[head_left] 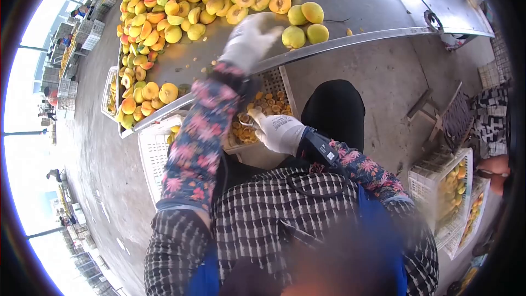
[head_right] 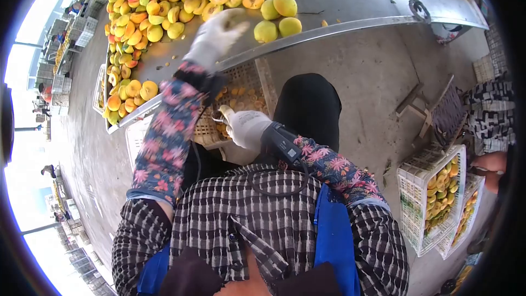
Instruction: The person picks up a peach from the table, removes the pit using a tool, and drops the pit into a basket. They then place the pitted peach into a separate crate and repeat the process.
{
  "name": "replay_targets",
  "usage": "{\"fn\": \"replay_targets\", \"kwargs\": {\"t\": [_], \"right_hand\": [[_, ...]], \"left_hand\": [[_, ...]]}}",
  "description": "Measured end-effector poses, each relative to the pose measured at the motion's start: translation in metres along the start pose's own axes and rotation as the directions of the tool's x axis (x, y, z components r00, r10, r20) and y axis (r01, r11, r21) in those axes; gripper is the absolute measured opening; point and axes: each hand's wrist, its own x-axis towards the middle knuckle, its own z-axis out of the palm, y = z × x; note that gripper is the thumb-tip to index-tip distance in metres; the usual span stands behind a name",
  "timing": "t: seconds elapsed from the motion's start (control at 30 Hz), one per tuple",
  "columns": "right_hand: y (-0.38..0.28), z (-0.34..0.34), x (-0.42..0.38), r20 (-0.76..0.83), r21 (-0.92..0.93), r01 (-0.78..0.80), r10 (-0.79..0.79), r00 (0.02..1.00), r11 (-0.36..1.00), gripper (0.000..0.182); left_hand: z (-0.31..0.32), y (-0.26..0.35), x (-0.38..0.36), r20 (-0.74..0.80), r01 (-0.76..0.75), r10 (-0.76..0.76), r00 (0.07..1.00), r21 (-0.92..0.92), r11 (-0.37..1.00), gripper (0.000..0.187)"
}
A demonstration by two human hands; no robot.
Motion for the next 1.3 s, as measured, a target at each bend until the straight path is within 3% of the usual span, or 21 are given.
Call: {"fn": "replay_targets", "kwargs": {"t": [0.03, 0.13, 0.23, 0.33, 0.37, 0.43, 0.47, 0.5, 0.57, 0.6, 0.67, 0.73, 0.97, 1.0, 1.03, 1.13, 1.23, 1.3], "right_hand": [[0.003, 0.002, 0.000, -0.024, 0.004, 0.030, -0.030, 0.999, 1.000, 0.047], [0.015, 0.015, 0.004, -0.089, 0.022, 0.096, -0.094, 0.992, 0.995, 0.039], [0.008, 0.011, 0.000, -0.075, 0.011, 0.049, -0.048, 0.996, 0.999, 0.034], [0.005, 0.007, -0.003, -0.076, 0.021, 0.025, -0.023, 0.997, 0.999, 0.034], [0.003, 0.005, -0.003, -0.073, 0.026, 0.023, -0.021, 0.997, 0.999, 0.033], [-0.002, 0.006, -0.005, -0.062, -0.011, 0.042, -0.042, 0.997, 0.999, 0.030], [-0.004, 0.006, -0.005, -0.054, -0.028, 0.058, -0.060, 0.997, 0.998, 0.029], [-0.005, 0.005, -0.005, -0.066, -0.006, 0.101, -0.101, 0.993, 0.995, 0.029], [-0.008, -0.004, -0.008, -0.055, 0.021, 0.194, -0.193, 0.980, 0.981, 0.032], [-0.007, -0.005, -0.007, -0.155, 0.017, 0.313, -0.307, 0.939, 0.950, 0.030], [-0.020, -0.011, -0.005, -0.221, 0.153, 0.266, -0.229, 0.948, 0.952, 0.026], [-0.039, -0.019, -0.002, -0.480, 0.116, 0.455, -0.351, 0.804, 0.883, 0.025], [-0.082, -0.022, 0.031, -0.606, -0.175, 0.384, -0.407, 0.684, 0.907, 0.034], [-0.085, -0.018, 0.033, -0.602, -0.162, 0.352, -0.375, 0.705, 0.922, 0.035], [-0.086, -0.014, 0.035, -0.599, -0.149, 0.321, -0.344, 0.723, 0.935, 0.037], [-0.083, -0.006, 0.035, -0.537, -0.100, 0.285, -0.293, 0.791, 0.953, 0.041], [-0.079, -0.007, 0.031, -0.444, -0.153, 0.256, -0.297, 0.845, 0.955, 0.037], [-0.079, -0.010, 0.026, -0.381, -0.225, 0.205, -0.280, 0.881, 0.953, 0.033]], "left_hand": [[0.015, 0.012, 0.010, 0.015, -0.020, 0.019, 1.000, 0.050, 0.999, 0.050], [0.055, 0.024, 0.033, 0.172, 0.101, -0.141, 0.975, 0.223, 0.970, 0.063], [0.062, 0.024, 0.039, 0.168, 0.097, -0.151, 0.974, 0.293, 0.951, 0.068], [0.049, -0.002, 0.036, 0.150, 0.187, -0.180, 0.972, -0.035, 0.982, 0.065], [0.043, -0.003, 0.029, 0.214, 0.428, -0.382, 0.899, -0.613, 0.664, 0.053], [0.008, -0.050, 0.027, 0.358, 0.406, -0.213, 0.909, -0.877, 0.258, 0.042], [-0.017, -0.040, -0.001, 0.315, 0.286, -0.235, 0.919, -0.946, -0.150, 0.043], [-0.038, -0.038, -0.023, 0.319, 0.254, -0.204, 0.926, -0.923, -0.290, 0.045], [-0.066, -0.038, -0.062, 0.267, 0.165, -0.246, 0.932, -0.915, -0.369, 0.044], [-0.075, -0.036, -0.079, 0.243, 0.119, -0.265, 0.933, -0.904, -0.410, 0.044], [-0.083, -0.032, -0.104, 0.165, 0.023, -0.394, 0.904, -0.940, -0.339, 0.045], [-0.077, -0.031, -0.125, 0.071, -0.061, -0.480, 0.874, -0.966, -0.253, 0.045], [-0.069, -0.002, -0.155, -0.087, -0.152, -0.487, 0.869, -0.984, -0.095, 0.050], [-0.069, -0.002, -0.156, -0.109, -0.159, -0.488, 0.866, -0.985, -0.061, 0.050], [-0.068, 0.000, -0.157, -0.078, -0.169, -0.520, 0.851, -0.977, -0.129, 0.050], [-0.068, -0.001, -0.160, -0.059, -0.185, -0.565, 0.823, -0.968, -0.168, 0.042], [-0.069, -0.013, -0.162, 0.100, -0.037, -0.579, 0.809, -0.975, -0.220, 0.039], [-0.072, -0.020, -0.167, 0.121, 0.074, -0.511, 0.851, -0.991, -0.111, 0.038]]}}
